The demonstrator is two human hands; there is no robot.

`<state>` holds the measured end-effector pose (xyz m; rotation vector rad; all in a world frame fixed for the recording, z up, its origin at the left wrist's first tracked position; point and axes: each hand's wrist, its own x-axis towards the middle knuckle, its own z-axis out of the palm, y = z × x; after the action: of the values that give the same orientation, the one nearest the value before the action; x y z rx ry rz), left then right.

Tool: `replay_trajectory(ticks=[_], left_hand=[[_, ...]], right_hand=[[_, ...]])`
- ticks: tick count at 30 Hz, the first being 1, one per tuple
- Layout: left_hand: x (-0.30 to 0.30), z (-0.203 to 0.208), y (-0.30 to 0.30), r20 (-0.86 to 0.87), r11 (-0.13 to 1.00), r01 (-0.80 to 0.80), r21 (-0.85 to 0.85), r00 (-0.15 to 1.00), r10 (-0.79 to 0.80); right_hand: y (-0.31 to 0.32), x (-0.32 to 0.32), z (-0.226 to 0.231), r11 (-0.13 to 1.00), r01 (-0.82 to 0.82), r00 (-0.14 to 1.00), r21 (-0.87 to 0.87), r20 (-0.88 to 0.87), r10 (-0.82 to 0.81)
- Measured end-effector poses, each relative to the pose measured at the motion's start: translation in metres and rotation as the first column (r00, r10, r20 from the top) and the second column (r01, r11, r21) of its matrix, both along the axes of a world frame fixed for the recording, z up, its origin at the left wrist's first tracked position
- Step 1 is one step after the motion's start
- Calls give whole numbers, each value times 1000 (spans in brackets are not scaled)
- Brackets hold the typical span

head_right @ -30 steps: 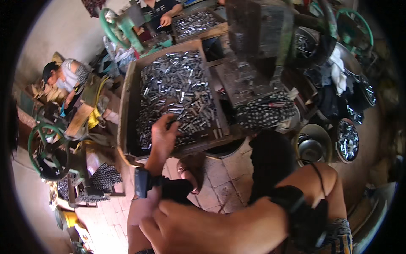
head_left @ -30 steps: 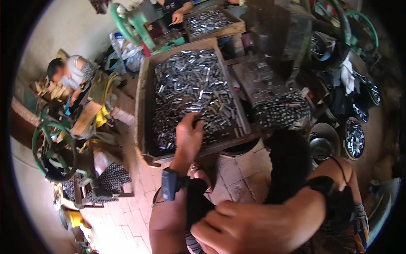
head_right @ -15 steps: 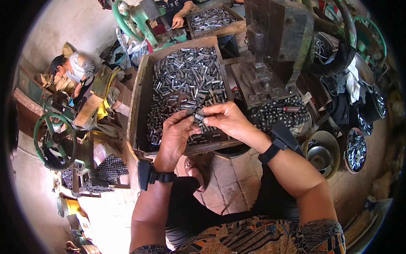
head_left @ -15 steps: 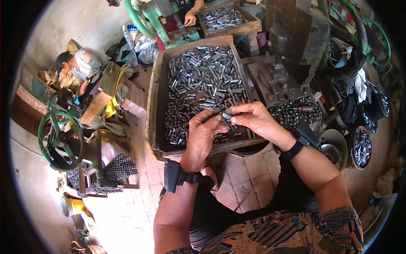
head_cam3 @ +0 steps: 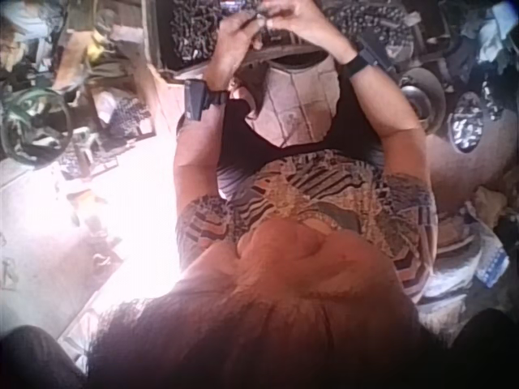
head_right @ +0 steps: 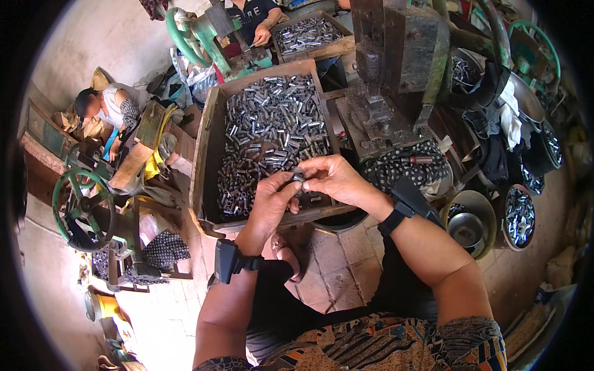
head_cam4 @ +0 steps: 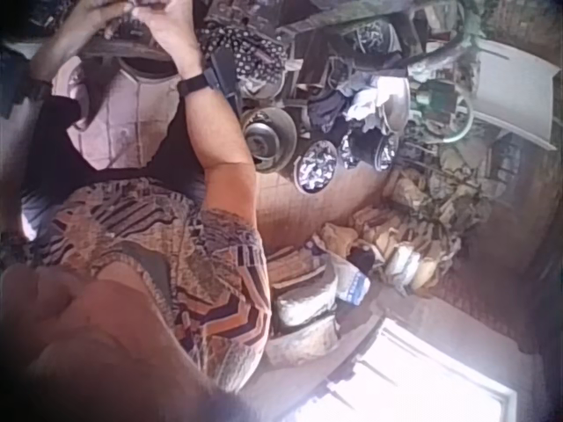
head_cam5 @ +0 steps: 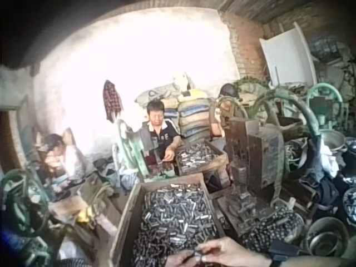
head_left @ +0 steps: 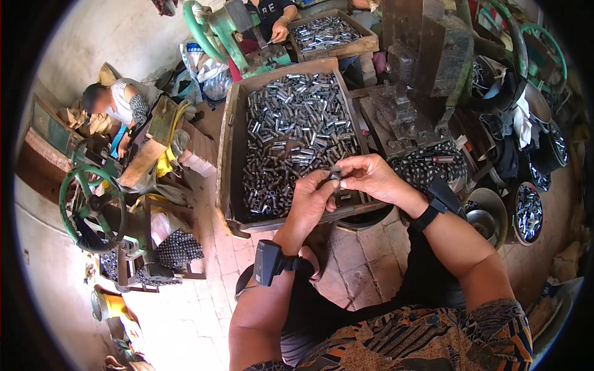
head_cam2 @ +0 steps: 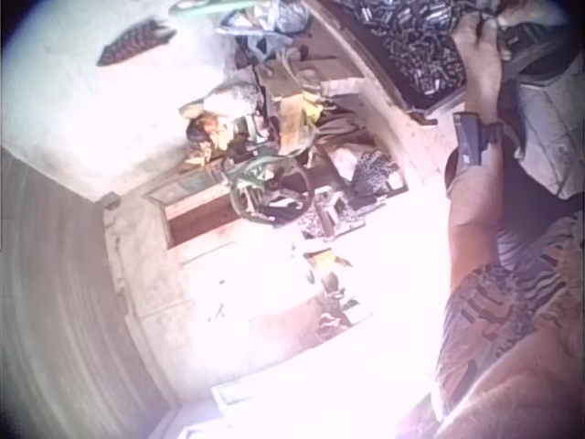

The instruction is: Sorting metal pipe connectors and using a manual press to join components.

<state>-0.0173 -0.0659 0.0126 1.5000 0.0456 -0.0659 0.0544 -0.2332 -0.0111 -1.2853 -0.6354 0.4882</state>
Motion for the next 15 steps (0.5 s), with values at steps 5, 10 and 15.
replay_trajectory(ticks=[5,10,15], left_hand=[[-3,-2,4,-17,988,39,148,999,-37],[3,0,17,-46,990,-131,55,990,134],[1,-3,18,-77,962,-187,-201,982,174]], right_hand=[[-6,-3,0,992,-44,998,-116,41,49],[-14,-8,-8,978,-34,995,-207,84,52],[-10,-5,-5,992,17,1000,-125,8,-16]])
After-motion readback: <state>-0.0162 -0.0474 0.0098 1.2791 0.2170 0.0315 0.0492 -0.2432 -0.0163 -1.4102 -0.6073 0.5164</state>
